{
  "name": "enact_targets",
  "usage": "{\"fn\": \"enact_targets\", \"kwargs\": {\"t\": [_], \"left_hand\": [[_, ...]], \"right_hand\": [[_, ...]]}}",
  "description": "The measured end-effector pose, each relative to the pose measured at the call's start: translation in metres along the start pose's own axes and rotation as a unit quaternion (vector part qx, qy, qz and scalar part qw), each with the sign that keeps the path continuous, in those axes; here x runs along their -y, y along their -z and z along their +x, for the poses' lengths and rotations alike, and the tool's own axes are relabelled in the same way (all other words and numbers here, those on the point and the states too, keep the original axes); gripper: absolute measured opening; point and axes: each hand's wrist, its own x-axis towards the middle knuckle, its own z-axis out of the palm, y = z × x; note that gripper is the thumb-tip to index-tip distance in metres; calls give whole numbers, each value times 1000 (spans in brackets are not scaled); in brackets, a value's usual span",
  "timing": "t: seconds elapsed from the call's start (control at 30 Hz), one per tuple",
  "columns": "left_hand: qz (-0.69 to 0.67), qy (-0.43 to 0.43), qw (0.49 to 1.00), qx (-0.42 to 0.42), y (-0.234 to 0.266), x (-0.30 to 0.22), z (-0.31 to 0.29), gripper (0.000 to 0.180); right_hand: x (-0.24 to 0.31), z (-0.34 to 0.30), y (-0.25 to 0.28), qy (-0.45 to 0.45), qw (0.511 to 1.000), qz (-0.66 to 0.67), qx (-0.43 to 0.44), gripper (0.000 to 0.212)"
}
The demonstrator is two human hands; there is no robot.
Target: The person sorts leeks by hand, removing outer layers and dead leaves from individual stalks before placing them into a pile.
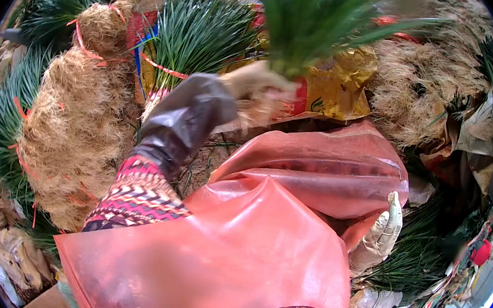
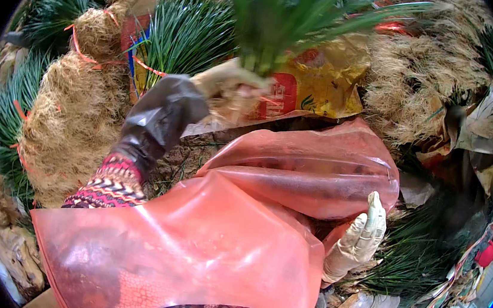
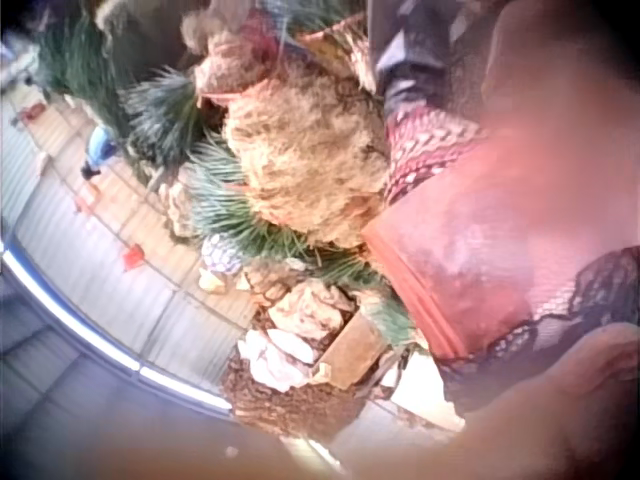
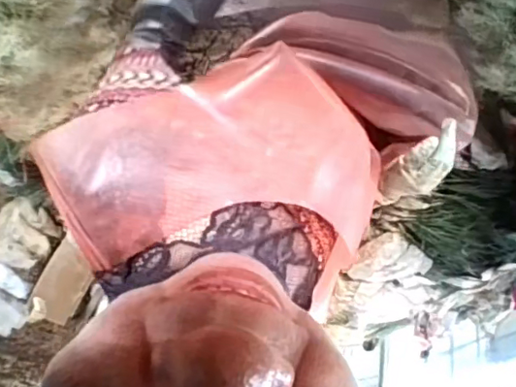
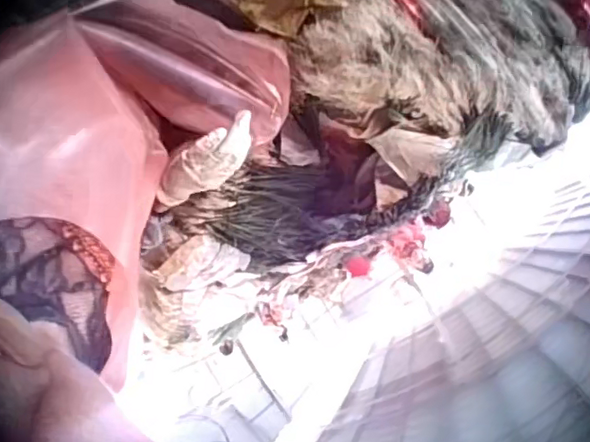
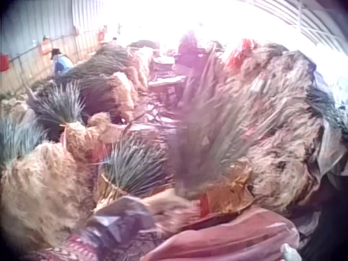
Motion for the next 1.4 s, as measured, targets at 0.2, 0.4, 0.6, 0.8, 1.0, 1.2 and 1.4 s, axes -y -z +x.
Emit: {"fn": "enact_targets", "kwargs": {"t": [0.2, 0.4, 0.6, 0.8, 1.0, 1.2, 1.4], "left_hand": [[121, 236, 963, -44, 164, 227, -41, 30], [334, 246, 905, -94, 161, 269, -40, 35], [398, 184, 875, -205, 154, 291, -55, 40], [313, -8, 907, -282, 71, 161, 1, 45], [279, -272, 918, -70, -194, -58, 82, 30], [329, -224, 890, 224, -426, -55, 155, 31], [505, -150, 841, 124, -535, 75, 278, 57]], "right_hand": [[10, -9, 19, -24, 1000, -17, 1, 34], [29, -9, 58, 6, 998, -37, -46, 34], [-38, -45, 64, -114, 963, -159, -185, 27], [-117, -89, 77, -346, 894, -205, -198, 32], [-208, 43, 81, -440, 862, -210, -142, 62], [-215, 112, 56, -524, 833, -156, -82, 111], [-247, 103, 16, -447, 841, -252, -169, 92]]}}
